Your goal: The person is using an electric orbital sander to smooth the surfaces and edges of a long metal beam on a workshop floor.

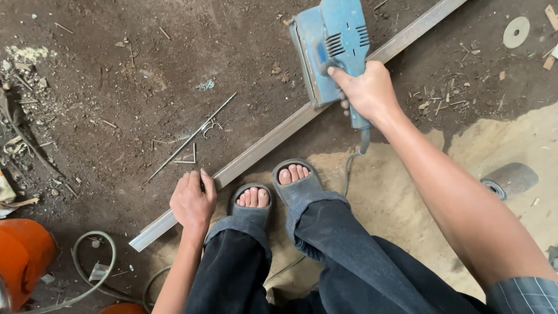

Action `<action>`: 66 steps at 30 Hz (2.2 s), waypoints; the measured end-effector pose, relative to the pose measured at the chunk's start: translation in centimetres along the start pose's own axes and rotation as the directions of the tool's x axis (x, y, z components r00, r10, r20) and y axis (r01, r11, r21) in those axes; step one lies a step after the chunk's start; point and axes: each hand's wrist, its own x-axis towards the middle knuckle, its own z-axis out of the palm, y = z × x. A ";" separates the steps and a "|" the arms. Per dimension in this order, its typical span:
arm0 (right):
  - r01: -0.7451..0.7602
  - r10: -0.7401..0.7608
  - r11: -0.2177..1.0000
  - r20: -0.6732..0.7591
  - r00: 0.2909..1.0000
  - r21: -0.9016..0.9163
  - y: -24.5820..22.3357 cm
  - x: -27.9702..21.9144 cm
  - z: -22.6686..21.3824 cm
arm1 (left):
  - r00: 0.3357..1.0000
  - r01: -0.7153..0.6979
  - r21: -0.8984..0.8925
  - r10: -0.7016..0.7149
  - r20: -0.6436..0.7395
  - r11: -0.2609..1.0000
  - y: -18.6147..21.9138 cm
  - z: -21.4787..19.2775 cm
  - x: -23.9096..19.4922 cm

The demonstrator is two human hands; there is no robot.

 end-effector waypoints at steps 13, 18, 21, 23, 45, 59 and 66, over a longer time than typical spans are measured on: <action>0.098 -0.099 0.995 0.005 0.995 0.010 0.6 -0.6 0.5 | 0.999 0.029 0.022 -0.028 -0.030 0.999 -0.3 0.2 -0.1; 0.096 -0.096 0.995 0.035 0.995 0.004 0.8 -0.9 0.6 | 1.000 0.015 0.042 -0.014 -0.027 0.999 -0.4 0.4 -0.3; 0.102 -0.101 0.995 0.051 0.994 -0.016 1.3 -0.4 0.3 | 0.999 0.023 0.028 -0.022 -0.033 0.999 -0.1 0.3 -0.2; 0.080 -0.077 0.996 0.073 0.994 -0.038 0.5 -0.6 0.0 | 0.999 0.018 0.032 -0.017 -0.033 0.999 -0.4 0.3 -0.3; 0.040 -0.030 0.995 0.109 0.994 -0.087 0.9 -2.5 0.3 | 0.999 0.018 -0.004 -0.018 -0.051 1.000 0.1 -0.1 0.1; -0.008 0.042 0.986 0.205 0.978 -0.165 2.2 -3.1 0.5 | 0.998 0.000 0.020 0.001 -0.068 1.000 -0.1 0.2 0.3; -0.041 0.054 0.993 0.115 0.992 -0.109 2.0 -2.6 1.0 | 0.998 0.005 0.025 -0.003 -0.062 1.000 -0.2 0.1 0.4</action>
